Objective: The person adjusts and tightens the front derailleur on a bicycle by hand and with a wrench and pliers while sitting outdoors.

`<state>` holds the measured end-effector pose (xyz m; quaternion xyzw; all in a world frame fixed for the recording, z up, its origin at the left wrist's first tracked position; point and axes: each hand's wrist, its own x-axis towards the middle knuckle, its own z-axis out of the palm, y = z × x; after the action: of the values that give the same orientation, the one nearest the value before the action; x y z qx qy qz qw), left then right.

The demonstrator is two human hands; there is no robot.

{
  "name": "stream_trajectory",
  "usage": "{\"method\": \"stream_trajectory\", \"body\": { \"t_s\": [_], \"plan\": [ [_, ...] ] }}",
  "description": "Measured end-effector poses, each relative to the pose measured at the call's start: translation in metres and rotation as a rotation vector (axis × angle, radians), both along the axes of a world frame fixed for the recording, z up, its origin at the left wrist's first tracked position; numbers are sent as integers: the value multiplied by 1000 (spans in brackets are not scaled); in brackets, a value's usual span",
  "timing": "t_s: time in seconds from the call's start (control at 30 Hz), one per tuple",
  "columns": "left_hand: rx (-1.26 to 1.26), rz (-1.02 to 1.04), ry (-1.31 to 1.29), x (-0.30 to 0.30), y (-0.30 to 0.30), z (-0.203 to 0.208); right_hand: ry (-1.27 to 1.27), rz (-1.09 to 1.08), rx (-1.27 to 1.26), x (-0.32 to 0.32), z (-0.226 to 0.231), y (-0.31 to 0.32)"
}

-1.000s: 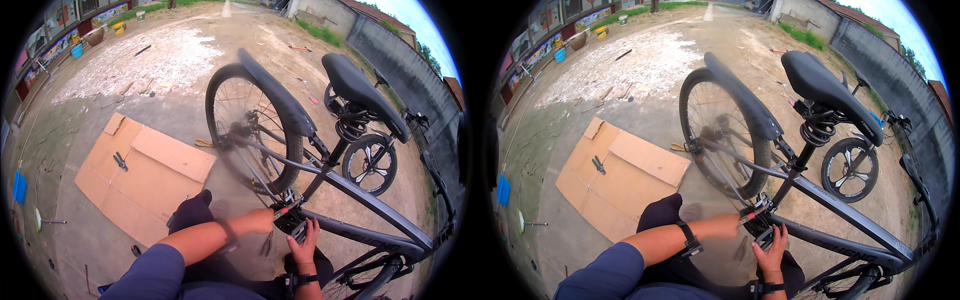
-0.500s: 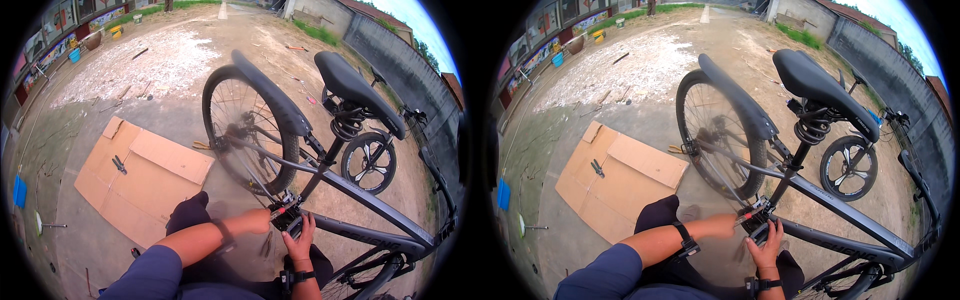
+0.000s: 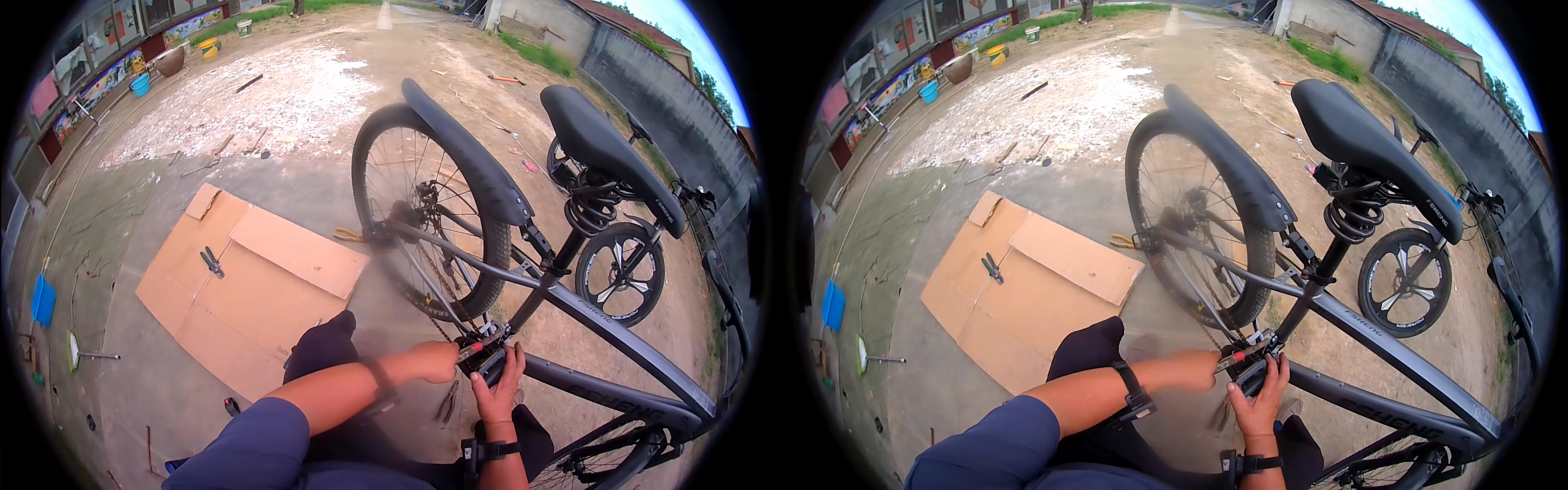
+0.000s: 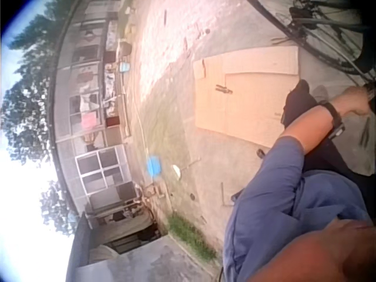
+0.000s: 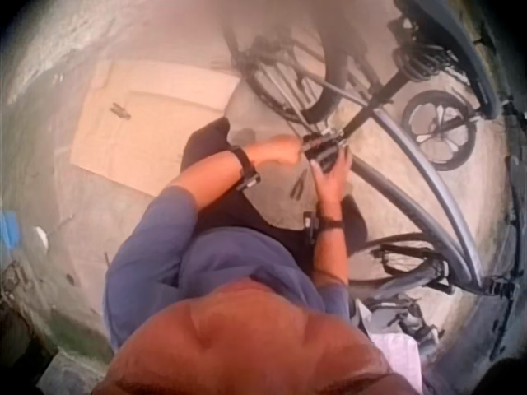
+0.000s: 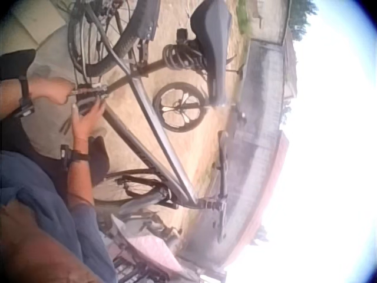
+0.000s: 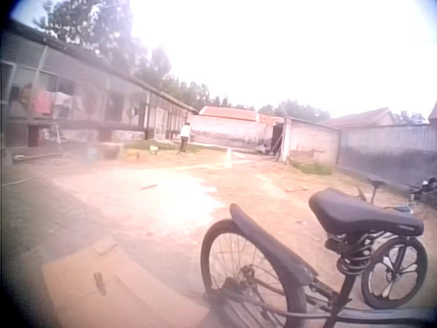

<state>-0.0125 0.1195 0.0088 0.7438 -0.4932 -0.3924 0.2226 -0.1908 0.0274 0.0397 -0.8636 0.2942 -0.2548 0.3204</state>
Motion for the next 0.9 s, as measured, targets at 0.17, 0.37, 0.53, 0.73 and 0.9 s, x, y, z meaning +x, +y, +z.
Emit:
{"method": "stream_trajectory", "body": {
  "t_s": [0.17,0.37,0.53,0.73,0.9],
  "plan": [
    [-9,-6,2,0,-1,0,-9,13,-26,-1,-2,-2],
    [0,-11,11,1,-2,3,-20,10,-10,-1,0,-2],
    [-15,-17,5,0,-2,1,-11,8,-29,-2,-3,-2],
    [-15,-20,1,1,0,7,-34,4,-6,0,-5,-1],
    [10,-5,-18,0,1,15,-19,1,-8,0,-3,0]
  ]
}}
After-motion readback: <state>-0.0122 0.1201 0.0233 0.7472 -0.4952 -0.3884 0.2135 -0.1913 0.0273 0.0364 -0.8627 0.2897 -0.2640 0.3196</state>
